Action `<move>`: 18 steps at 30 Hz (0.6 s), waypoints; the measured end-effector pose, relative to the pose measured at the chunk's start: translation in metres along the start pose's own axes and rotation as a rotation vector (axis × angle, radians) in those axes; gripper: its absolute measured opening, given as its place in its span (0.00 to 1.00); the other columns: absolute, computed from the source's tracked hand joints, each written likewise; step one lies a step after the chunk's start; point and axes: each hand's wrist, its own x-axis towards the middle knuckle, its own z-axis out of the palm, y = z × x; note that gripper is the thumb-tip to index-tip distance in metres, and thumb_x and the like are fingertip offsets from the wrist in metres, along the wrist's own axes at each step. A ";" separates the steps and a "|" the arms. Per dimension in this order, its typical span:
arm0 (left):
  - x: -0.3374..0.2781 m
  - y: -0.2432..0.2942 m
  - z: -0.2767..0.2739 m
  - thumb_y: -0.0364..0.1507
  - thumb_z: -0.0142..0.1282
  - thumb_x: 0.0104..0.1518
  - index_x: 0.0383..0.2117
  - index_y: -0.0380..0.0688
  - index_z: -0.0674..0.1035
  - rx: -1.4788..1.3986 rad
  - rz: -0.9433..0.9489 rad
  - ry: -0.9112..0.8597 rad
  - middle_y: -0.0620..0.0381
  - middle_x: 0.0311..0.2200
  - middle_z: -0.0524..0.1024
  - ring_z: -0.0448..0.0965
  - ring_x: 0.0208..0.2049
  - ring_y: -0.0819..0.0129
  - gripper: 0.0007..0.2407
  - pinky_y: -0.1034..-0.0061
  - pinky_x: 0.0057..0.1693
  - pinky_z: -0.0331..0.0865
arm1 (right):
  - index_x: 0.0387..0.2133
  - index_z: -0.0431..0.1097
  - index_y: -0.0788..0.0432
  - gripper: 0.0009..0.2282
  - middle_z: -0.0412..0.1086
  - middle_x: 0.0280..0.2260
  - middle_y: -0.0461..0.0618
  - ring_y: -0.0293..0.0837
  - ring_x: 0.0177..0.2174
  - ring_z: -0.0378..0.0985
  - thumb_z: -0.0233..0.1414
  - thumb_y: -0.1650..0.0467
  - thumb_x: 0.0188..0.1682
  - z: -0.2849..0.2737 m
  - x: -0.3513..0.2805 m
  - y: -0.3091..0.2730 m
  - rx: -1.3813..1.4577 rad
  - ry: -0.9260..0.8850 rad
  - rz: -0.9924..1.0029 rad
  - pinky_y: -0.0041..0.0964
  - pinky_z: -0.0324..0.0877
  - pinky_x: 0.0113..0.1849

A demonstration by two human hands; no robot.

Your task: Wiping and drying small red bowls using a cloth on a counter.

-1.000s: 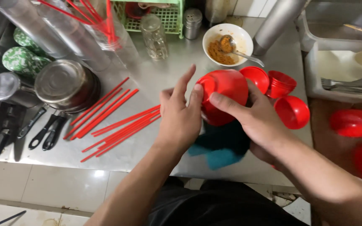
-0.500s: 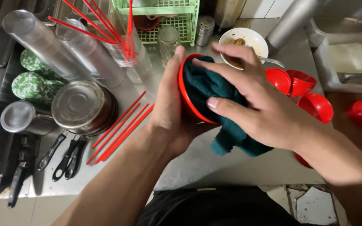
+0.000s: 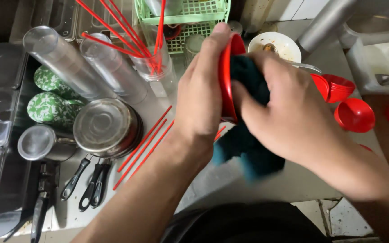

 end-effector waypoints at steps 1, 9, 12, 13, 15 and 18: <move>0.003 -0.002 0.000 0.51 0.53 0.62 0.47 0.35 0.85 0.068 0.116 0.103 0.54 0.39 0.81 0.78 0.39 0.68 0.27 0.74 0.46 0.71 | 0.41 0.74 0.60 0.12 0.75 0.32 0.53 0.46 0.31 0.78 0.52 0.64 0.54 0.000 0.005 -0.003 0.134 -0.103 0.262 0.41 0.73 0.35; 0.011 0.004 -0.004 0.51 0.52 0.60 0.51 0.41 0.81 -0.030 0.021 -0.100 0.54 0.46 0.82 0.81 0.45 0.70 0.26 0.77 0.51 0.73 | 0.44 0.73 0.63 0.16 0.72 0.41 0.58 0.50 0.40 0.76 0.58 0.69 0.42 -0.009 -0.001 0.013 0.394 -0.151 0.053 0.42 0.72 0.43; 0.003 0.007 0.000 0.53 0.49 0.60 0.50 0.40 0.85 0.051 -0.197 -0.060 0.47 0.42 0.83 0.81 0.39 0.62 0.28 0.66 0.43 0.72 | 0.43 0.69 0.61 0.20 0.68 0.47 0.60 0.58 0.47 0.72 0.63 0.70 0.37 -0.004 -0.007 0.020 -0.202 -0.021 -0.390 0.45 0.69 0.47; 0.000 0.008 0.002 0.53 0.48 0.61 0.49 0.38 0.86 0.093 -0.236 -0.020 0.40 0.39 0.83 0.79 0.34 0.55 0.29 0.60 0.39 0.70 | 0.44 0.69 0.58 0.20 0.67 0.50 0.60 0.60 0.49 0.71 0.64 0.71 0.37 -0.002 -0.010 0.024 -0.224 0.036 -0.472 0.45 0.69 0.49; 0.001 0.005 0.006 0.53 0.50 0.58 0.46 0.38 0.84 0.174 -0.175 0.069 0.46 0.38 0.84 0.81 0.37 0.62 0.28 0.67 0.44 0.72 | 0.47 0.69 0.61 0.21 0.68 0.49 0.60 0.58 0.48 0.73 0.64 0.71 0.38 0.007 -0.009 0.027 -0.135 0.029 -0.325 0.45 0.68 0.48; 0.000 0.000 0.004 0.54 0.52 0.55 0.43 0.39 0.84 0.388 -0.013 0.153 0.53 0.37 0.84 0.82 0.40 0.69 0.28 0.76 0.50 0.74 | 0.50 0.72 0.66 0.20 0.72 0.47 0.60 0.53 0.43 0.76 0.61 0.68 0.46 0.011 -0.010 0.047 0.570 -0.071 0.309 0.44 0.70 0.44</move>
